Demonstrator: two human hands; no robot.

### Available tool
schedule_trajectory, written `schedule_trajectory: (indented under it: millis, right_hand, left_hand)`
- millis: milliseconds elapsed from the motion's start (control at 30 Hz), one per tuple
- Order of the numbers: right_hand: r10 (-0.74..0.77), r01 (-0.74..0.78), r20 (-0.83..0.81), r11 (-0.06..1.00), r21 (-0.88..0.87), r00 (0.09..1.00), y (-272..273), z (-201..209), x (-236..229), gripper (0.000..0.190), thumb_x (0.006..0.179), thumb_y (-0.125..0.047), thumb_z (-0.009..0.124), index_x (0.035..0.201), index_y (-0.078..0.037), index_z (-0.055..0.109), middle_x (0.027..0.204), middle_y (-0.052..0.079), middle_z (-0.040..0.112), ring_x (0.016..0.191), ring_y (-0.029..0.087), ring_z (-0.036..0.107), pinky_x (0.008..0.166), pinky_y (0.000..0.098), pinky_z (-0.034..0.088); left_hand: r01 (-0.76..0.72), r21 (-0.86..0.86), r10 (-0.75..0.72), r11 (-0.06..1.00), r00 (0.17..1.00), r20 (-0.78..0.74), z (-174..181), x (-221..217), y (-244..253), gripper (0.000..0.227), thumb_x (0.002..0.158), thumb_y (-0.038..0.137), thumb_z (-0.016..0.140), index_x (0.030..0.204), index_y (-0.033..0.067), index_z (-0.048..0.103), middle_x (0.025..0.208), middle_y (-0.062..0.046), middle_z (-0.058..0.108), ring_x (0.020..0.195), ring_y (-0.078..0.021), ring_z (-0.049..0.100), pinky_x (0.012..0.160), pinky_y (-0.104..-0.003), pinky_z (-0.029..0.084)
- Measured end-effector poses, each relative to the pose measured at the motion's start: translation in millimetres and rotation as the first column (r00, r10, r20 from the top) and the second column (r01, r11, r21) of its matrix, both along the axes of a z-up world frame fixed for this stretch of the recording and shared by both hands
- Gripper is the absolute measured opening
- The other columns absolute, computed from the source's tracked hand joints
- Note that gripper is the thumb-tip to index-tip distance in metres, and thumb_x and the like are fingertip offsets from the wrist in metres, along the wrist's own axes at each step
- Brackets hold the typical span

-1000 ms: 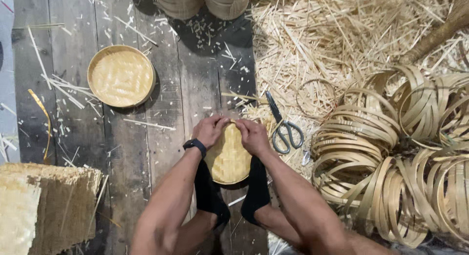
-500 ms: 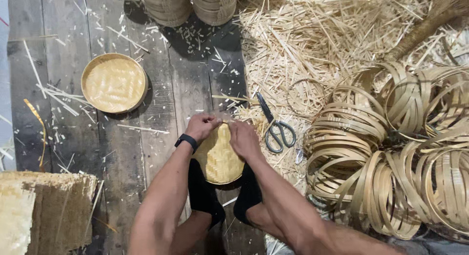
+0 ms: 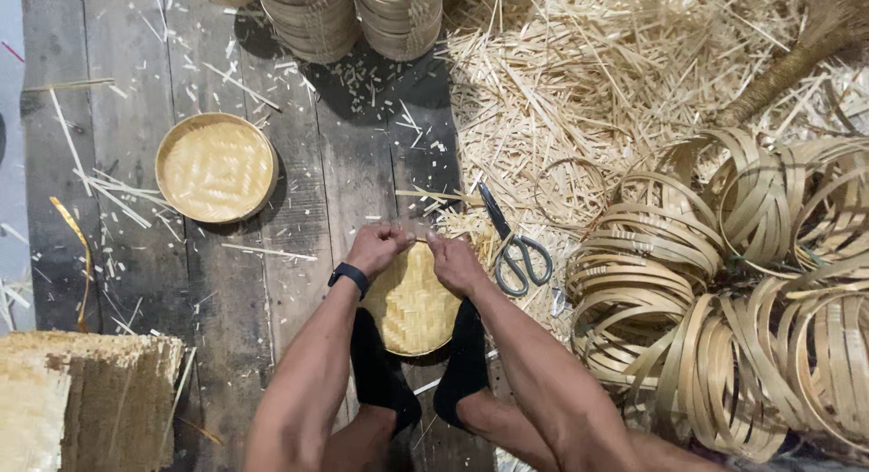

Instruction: The person constructs bamboo basket bases by pressing circular frames onto woven mats and trimming the edges using shears.

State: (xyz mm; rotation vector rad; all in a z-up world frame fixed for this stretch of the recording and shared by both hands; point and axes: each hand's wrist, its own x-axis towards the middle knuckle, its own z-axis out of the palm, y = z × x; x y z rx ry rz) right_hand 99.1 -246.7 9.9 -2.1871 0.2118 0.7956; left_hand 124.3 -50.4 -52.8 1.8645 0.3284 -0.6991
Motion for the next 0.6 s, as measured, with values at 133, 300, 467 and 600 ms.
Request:
schedule_trajectory:
  millis: [133, 300, 467, 600]
  right_hand:
    - [0.154, -0.102, 0.217, 0.967, -0.235, 0.964, 12.1, 25.6, 2.7, 0.042, 0.100, -0.031, 0.041, 0.111, -0.005, 0.072, 0.110, 0.024, 0.069, 0.102, 0.042, 0.065, 0.092, 0.0532, 0.050]
    - [0.163, -0.105, 0.258, 0.969, -0.223, 0.952, 58.5, 42.9, 11.3, 0.048, 0.109, -0.043, 0.036, 0.123, -0.012, 0.069, 0.106, 0.021, 0.070, 0.096, 0.038, 0.066, 0.086, 0.0537, 0.051]
    - [0.229, -0.218, 0.035, 0.956, -0.197, 0.973, 62.1, 71.1, 27.6, 0.058, 0.087, -0.069, 0.053, 0.109, -0.022, 0.079, 0.107, 0.013, 0.075, 0.094, 0.028, 0.071, 0.083, 0.0478, 0.054]
    - [0.314, -0.299, 0.019, 0.918, -0.259, 0.949, 65.6, 82.7, 31.9, 0.068, 0.080, -0.080, 0.058, 0.104, -0.021, 0.083, 0.098, 0.019, 0.076, 0.092, 0.034, 0.071, 0.085, 0.0458, 0.054]
  left_hand:
    - [-0.025, 0.062, 0.021, 0.998, 0.997, 0.068, 2.9, -2.5, 1.3, 0.032, 0.081, 0.028, 0.086, 0.097, 0.0015, 0.076, 0.076, -0.004, 0.069, 0.070, -0.0123, 0.062, 0.063, -0.029, 0.050]
    - [-0.270, 0.045, 0.196, 0.962, 0.793, 0.577, 23.4, -28.5, -1.0, 0.044, 0.085, 0.018, 0.077, 0.122, -0.0008, 0.063, 0.103, -0.016, 0.067, 0.094, -0.0275, 0.063, 0.080, -0.039, 0.052]
    - [-0.584, 0.356, 0.220, 0.730, 0.693, 0.687, 64.1, -103.8, 3.4, 0.026, 0.091, 0.026, 0.075, 0.108, 0.0049, 0.075, 0.103, -0.019, 0.069, 0.099, -0.0357, 0.065, 0.087, -0.046, 0.052]
    - [-0.529, 0.418, 0.310, 0.739, 0.817, 0.486, 43.8, -117.6, 8.8, 0.024, 0.095, 0.031, 0.072, 0.101, 0.0092, 0.082, 0.088, -0.017, 0.073, 0.082, -0.0363, 0.069, 0.077, -0.046, 0.054]
